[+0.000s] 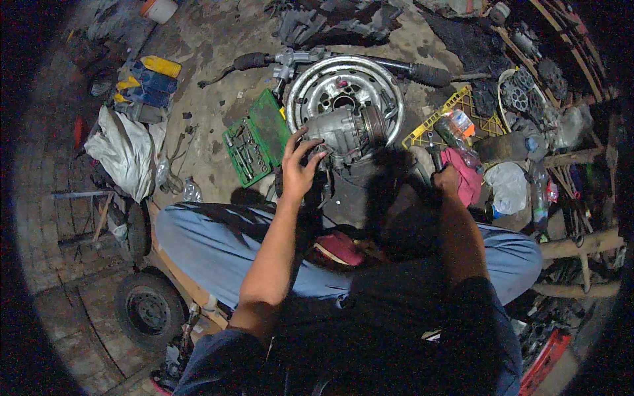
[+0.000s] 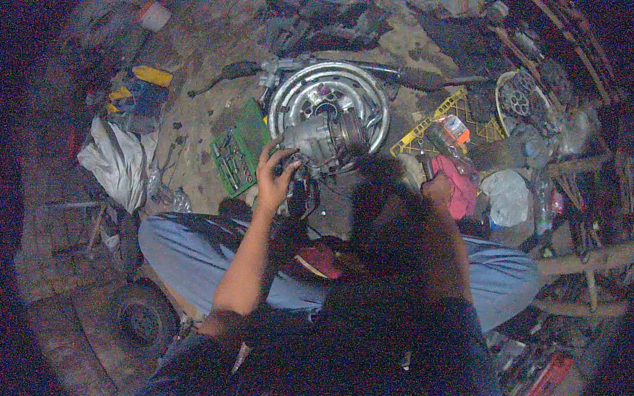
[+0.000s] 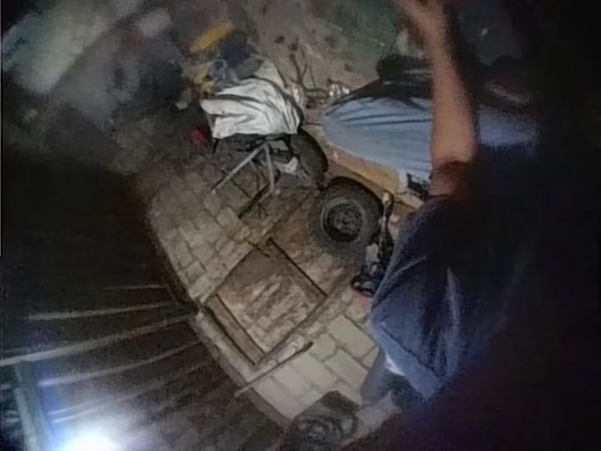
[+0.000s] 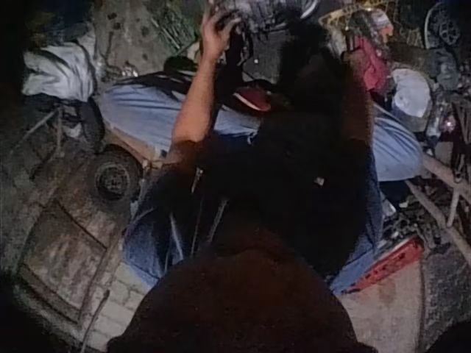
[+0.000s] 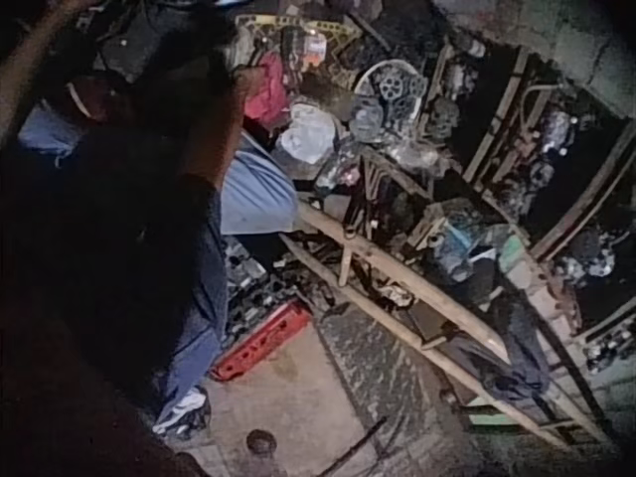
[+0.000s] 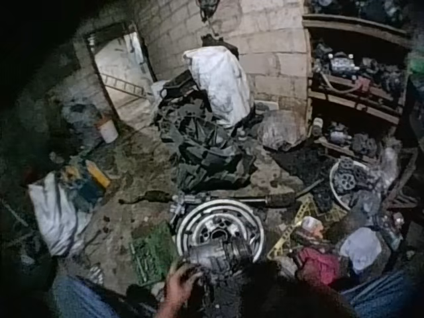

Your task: The person sits on the floor and works on a mechanical component, likely an alternator, resting on a metal wheel rim. They use a socket wrench and a screwdriver to tighten bolts and adjust internal parts. The person frequently reaches into a green toolbox to select different sockets and tools.

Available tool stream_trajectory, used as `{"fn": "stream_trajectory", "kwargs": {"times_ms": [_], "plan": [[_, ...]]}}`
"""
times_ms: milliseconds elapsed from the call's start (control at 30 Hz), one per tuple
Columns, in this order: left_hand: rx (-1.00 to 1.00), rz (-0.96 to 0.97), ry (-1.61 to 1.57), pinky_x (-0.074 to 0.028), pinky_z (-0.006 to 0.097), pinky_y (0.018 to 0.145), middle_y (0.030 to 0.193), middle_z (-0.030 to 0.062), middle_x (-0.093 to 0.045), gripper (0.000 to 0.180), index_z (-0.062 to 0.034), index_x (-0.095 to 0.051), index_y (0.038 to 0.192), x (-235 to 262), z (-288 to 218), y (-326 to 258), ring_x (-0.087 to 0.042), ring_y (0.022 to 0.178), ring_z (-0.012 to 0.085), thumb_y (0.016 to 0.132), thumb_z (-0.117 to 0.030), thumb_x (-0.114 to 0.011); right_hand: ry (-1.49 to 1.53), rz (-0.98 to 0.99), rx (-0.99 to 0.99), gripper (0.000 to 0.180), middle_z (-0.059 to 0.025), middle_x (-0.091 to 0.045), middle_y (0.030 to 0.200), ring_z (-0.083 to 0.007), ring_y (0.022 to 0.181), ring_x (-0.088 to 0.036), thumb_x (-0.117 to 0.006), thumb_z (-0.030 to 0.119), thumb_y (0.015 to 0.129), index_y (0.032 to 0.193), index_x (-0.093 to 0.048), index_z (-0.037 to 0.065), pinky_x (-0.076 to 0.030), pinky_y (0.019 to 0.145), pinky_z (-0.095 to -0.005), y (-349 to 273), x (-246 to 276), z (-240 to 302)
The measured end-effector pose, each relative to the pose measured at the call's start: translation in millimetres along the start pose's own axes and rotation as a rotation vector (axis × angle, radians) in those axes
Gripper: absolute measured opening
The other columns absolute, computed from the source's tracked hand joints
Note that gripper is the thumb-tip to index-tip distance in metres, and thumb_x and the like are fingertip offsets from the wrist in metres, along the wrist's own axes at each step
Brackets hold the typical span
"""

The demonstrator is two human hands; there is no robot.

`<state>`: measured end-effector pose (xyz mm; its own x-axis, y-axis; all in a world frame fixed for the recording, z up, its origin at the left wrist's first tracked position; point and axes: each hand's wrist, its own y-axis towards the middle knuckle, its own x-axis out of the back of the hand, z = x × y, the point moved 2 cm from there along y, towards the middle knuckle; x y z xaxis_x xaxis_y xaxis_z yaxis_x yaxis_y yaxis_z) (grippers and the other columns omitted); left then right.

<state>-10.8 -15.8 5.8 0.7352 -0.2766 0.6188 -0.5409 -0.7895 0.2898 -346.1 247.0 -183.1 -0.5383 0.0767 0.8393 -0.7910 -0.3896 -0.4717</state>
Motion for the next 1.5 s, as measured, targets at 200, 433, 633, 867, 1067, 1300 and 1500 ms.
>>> {"fn": "stream_trajectory", "kwargs": {"times_ms": [200,433,633,867,1067,1300,1500], "plan": [[-0.029,-0.116,0.02,-0.049,0.04,0.094,0.124,0.014,-0.062,0.015,-0.0053,-0.074,0.091,0,0,-8,-0.062,0.112,0.0312,0.077,-0.002,-0.076,0.01,-0.04,-0.01,0.041,-0.0302,-0.067,0.101,-0.0441,0.098,-0.066,-0.067,0.022,0.071,0.102,-0.065,-0.006,-0.051,0.086,-0.0481,-4,-4,9],[0.026,-0.192,-0.035,-0.05,0.04,0.092,0.122,0.0144,-0.063,0.024,-0.0033,-0.07,0.096,-6,1,-14,-0.063,0.109,0.0318,0.075,-0.004,-0.079,0.038,-0.105,-0.052,0.037,-0.0307,-0.068,0.097,-0.0444,0.094,-0.067,-0.064,0.021,0.07,0.094,-0.068,-0.008,-0.052,0.084,-0.0475,0,-8,0],[-0.026,-0.134,0.008,-0.05,0.04,0.096,0.127,0.0143,-0.061,0.039,-0.0039,-0.066,0.106,-3,8,-14,-0.061,0.114,0.0319,0.071,-0.008,-0.084,0.06,-0.088,-0.079,0.039,-0.0315,-0.067,0.1,-0.0439,0.098,-0.066,-0.064,0.021,0.071,0.098,-0.068,-0.008,-0.051,0.086,-0.0474,-4,-1,9],[-0.037,-0.098,0.012,-0.049,0.04,0.098,0.13,0.0143,-0.059,0.045,-0.0044,-0.066,0.109,-6,-1,-8,-0.06,0.118,0.0313,0.068,-0.009,-0.085,0.017,-0.16,-0.106,0.046,-0.0241,-0.07,0.102,-0.0407,0.098,-0.068,-0.073,0.029,0.067,0.102,-0.068,-0.001,-0.054,0.086,-0.0484,12,-11,-11],[-0.016,-0.083,0.031,-0.046,0.041,0.101,0.131,0.0154,-0.059,0.051,-0.0045,-0.063,0.114,-1,2,-13,-0.057,0.12,0.0329,0.069,-0.009,-0.085,0.048,-0.076,-0.114,0.044,-0.031,-0.066,0.109,-0.0439,0.104,-0.065,-0.064,0.021,0.072,0.104,-0.067,-0.008,-0.05,0.093,-0.0483,-2,1,11],[-0.004,-0.088,0.027,-0.044,0.041,0.104,0.131,0.0162,-0.058,0.058,-0.0054,-0.058,0.123,-3,-3,-15,-0.055,0.122,0.0341,0.071,-0.009,-0.083,0.056,-0.223,-0.122,0.047,-0.0252,-0.063,0.11,-0.0445,0.104,-0.062,-0.066,0.026,0.074,0.111,-0.063,-0.003,-0.051,0.089,-0.0502,-31,30,39],[-0.014,-0.091,0.001,-0.043,0.043,0.104,0.131,0.0165,-0.057,0.058,-0.0053,-0.058,0.124,-5,-4,-15,-0.054,0.123,0.0352,0.071,-0.01,-0.083,-0.003,-0.294,-0.105,0.05,-0.0273,-0.059,0.113,-0.0445,0.104,-0.061,-0.065,0.026,0.076,0.116,-0.059,-0.002,-0.05,0.088,-0.052,-25,23,33]]}}
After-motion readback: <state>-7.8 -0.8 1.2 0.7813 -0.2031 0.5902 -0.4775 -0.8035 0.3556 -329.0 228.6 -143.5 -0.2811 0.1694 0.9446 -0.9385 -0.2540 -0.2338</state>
